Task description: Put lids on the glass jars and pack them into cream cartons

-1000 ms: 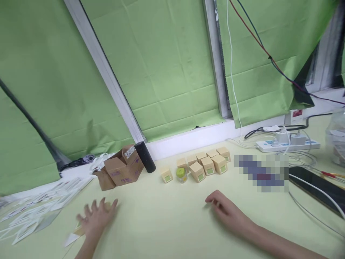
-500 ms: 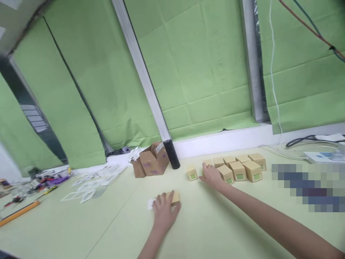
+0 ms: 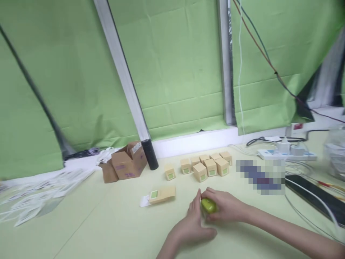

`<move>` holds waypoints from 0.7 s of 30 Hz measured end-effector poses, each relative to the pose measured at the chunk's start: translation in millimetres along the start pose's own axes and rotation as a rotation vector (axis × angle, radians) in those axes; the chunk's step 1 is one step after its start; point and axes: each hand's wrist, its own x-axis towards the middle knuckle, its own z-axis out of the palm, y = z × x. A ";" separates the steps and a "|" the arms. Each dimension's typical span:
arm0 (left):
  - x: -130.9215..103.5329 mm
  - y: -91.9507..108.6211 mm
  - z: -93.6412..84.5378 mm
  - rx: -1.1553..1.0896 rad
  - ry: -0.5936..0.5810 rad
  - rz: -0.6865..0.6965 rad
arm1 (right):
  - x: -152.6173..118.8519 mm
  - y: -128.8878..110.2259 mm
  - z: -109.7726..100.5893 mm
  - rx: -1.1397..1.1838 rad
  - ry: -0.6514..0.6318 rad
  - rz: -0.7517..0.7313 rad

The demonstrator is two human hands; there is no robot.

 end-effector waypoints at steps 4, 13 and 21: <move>13.5 2.0 25.9 0.010 0.084 0.056 | -28.3 -3.2 -22.3 0.224 0.027 0.036; 28.6 -18.3 24.6 -0.370 0.308 0.186 | -29.3 47.1 -11.6 0.126 0.227 0.278; 30.7 36.5 -6.7 -0.082 0.371 0.338 | -28.7 22.6 -22.1 0.914 0.419 0.312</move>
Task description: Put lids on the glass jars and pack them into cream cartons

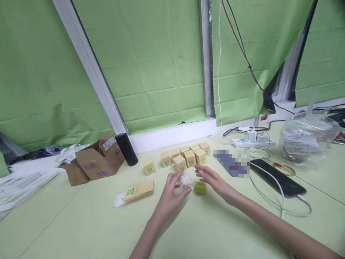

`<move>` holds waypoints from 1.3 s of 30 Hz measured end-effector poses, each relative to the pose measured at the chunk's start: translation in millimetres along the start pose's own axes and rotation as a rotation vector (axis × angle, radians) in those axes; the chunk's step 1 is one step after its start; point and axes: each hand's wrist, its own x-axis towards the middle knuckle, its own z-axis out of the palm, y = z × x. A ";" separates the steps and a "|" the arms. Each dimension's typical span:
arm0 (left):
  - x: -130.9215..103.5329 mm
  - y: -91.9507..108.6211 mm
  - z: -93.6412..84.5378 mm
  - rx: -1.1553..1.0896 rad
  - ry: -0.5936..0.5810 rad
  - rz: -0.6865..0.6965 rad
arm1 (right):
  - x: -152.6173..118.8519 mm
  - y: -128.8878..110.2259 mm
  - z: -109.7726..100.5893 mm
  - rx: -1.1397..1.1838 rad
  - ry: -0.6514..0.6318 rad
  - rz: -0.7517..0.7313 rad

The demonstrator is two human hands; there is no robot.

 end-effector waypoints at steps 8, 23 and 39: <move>31.1 41.6 1.7 0.553 -0.150 0.360 | 1.9 -5.2 3.1 0.749 -0.101 0.384; 6.5 -66.5 18.4 0.001 0.076 -0.261 | 13.3 -4.8 -24.1 -0.143 0.046 -0.045; 2.6 -5.2 80.3 0.203 0.103 0.165 | 33.1 42.8 -40.9 -0.689 0.142 -0.219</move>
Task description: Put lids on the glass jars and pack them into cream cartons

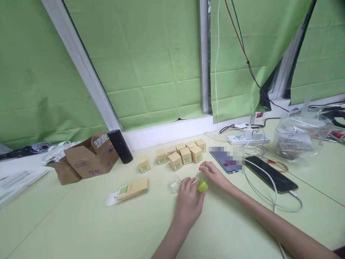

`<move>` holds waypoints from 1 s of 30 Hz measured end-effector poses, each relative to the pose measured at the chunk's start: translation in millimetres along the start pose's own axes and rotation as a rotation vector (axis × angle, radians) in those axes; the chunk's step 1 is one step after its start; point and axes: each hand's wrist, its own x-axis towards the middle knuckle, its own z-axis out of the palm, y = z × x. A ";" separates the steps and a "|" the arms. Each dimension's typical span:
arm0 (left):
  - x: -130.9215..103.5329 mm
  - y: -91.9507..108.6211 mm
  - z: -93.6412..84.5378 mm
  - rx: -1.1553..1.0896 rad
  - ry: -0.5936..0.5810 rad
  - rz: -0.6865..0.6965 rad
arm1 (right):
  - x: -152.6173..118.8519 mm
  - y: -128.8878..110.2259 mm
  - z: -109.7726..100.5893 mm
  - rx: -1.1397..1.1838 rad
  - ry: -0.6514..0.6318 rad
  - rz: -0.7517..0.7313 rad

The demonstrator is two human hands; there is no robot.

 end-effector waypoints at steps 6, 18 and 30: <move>-16.5 -6.3 -38.5 -1.085 0.091 -0.493 | -18.6 -25.1 28.6 -0.035 -0.122 -0.106; -29.0 -2.0 -34.2 -1.511 0.041 -0.702 | -19.9 -60.8 -19.4 0.685 -0.127 0.160; -31.3 -6.8 -27.2 -1.515 -0.013 -0.678 | -33.4 -60.0 -12.4 0.271 -0.267 -0.108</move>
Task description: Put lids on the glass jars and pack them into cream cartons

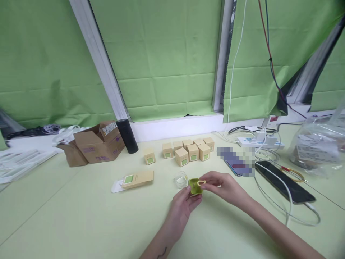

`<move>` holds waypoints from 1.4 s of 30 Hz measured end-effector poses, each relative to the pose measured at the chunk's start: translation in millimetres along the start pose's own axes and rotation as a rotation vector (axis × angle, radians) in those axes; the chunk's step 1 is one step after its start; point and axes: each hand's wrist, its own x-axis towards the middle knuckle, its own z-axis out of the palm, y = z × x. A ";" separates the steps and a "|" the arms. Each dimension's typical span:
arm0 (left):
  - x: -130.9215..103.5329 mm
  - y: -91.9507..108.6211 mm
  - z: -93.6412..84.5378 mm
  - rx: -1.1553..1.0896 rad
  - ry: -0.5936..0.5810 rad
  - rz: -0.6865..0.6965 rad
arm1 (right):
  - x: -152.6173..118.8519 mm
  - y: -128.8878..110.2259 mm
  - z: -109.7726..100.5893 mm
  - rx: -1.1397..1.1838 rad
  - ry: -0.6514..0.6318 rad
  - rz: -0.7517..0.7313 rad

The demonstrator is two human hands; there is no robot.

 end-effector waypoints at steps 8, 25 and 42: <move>-1.3 -2.8 2.9 0.066 -0.036 0.016 | -3.7 9.4 10.1 -0.852 -0.061 -0.503; -2.4 -1.5 3.3 0.054 -0.023 -0.026 | -1.1 15.3 7.1 -0.930 -0.009 -0.583; -1.2 -3.1 1.9 0.059 0.027 -0.016 | -0.3 17.1 13.8 -0.698 0.060 -0.376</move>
